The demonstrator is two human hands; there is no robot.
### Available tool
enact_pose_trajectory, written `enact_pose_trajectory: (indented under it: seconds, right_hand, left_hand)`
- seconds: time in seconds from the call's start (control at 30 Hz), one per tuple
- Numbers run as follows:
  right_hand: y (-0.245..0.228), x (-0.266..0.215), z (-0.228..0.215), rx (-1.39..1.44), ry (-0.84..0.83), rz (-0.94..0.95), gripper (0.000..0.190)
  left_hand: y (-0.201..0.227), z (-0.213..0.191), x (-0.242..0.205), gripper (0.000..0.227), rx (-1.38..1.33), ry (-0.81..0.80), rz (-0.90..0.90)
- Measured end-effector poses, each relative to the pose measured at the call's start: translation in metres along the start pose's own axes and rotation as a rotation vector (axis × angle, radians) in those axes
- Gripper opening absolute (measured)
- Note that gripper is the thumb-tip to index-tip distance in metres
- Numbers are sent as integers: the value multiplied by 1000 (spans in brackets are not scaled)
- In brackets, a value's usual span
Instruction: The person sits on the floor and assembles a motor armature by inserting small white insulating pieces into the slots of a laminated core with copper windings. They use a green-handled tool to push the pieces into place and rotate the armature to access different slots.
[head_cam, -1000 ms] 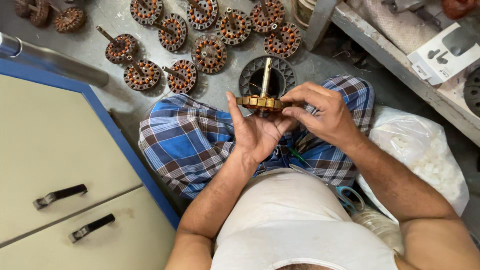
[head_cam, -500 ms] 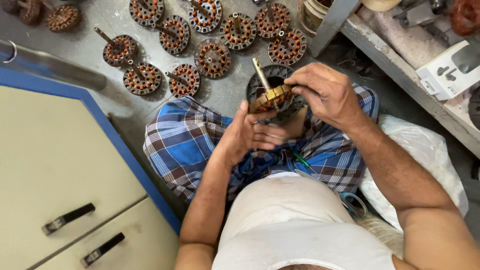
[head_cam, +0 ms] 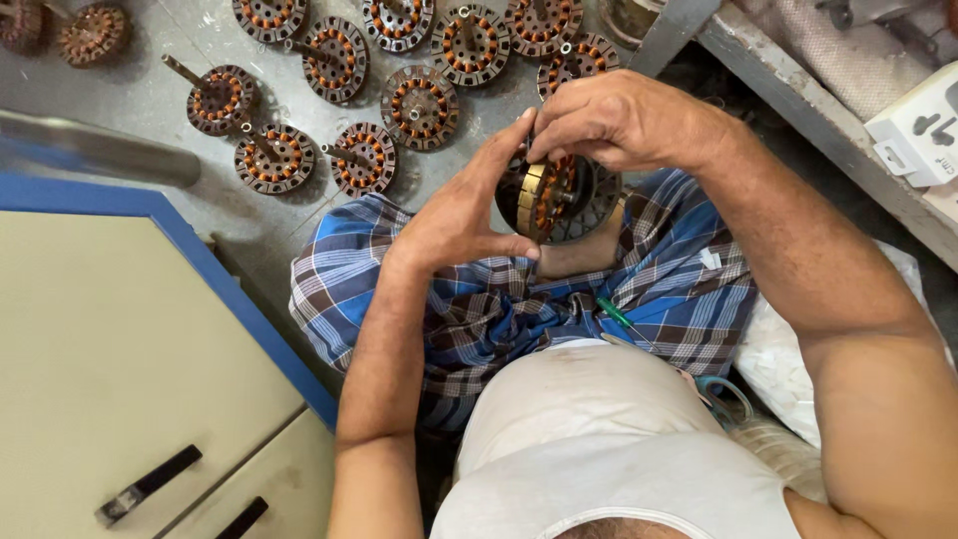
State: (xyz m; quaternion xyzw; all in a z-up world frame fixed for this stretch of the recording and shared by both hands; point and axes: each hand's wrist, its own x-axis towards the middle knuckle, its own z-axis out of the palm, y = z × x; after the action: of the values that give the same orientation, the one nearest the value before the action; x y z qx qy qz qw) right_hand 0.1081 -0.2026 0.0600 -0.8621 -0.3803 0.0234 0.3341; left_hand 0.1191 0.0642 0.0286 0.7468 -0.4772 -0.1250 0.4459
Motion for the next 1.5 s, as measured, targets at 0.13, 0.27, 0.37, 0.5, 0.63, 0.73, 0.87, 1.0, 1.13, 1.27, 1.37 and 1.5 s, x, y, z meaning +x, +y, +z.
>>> enact_pose_trajectory:
  seconds: [0.13,0.27,0.37,0.5,0.63,0.73,0.87,1.0,1.13,1.27,1.37,1.5]
  right_hand:
    - [13,2,3,42,38,-15,23]
    - [25,0,15,88,90,82,27]
    - [30,1,20,180,190,49,21]
    - [25,2,26,118,318,95,18]
    - [1,-16,34,43,460,212,15]
    - [-21,-40,44,158,509,375,15]
    - [-41,-60,61,234,528,517,18]
    - [-47,-65,75,248,555,584,20]
    - [-46,-65,87,244,559,613,19]
    - [-46,-67,94,210,584,595,17]
    - [-48,-67,96,173,599,565,16]
    - [-52,-64,101,133,648,533,14]
  left_hand:
    - [-17,8,18,152,-99,-128,-148]
    - [-29,20,22,157,-82,-98,-158]
    - [-27,31,17,155,-103,24,-130]
    - [-12,57,11,148,-284,236,-256]
    - [1,75,6,138,-212,348,-231]
    - [-6,69,2,130,-151,240,-211]
    - [-25,48,-5,114,-564,92,-306]
    - [-32,47,-3,98,-684,122,-258]
    - [-32,49,-1,96,-646,114,-255]
    - [-30,52,2,93,-639,154,-282]
    - [-30,53,3,88,-670,177,-298]
    - [-32,57,3,88,-665,191,-325]
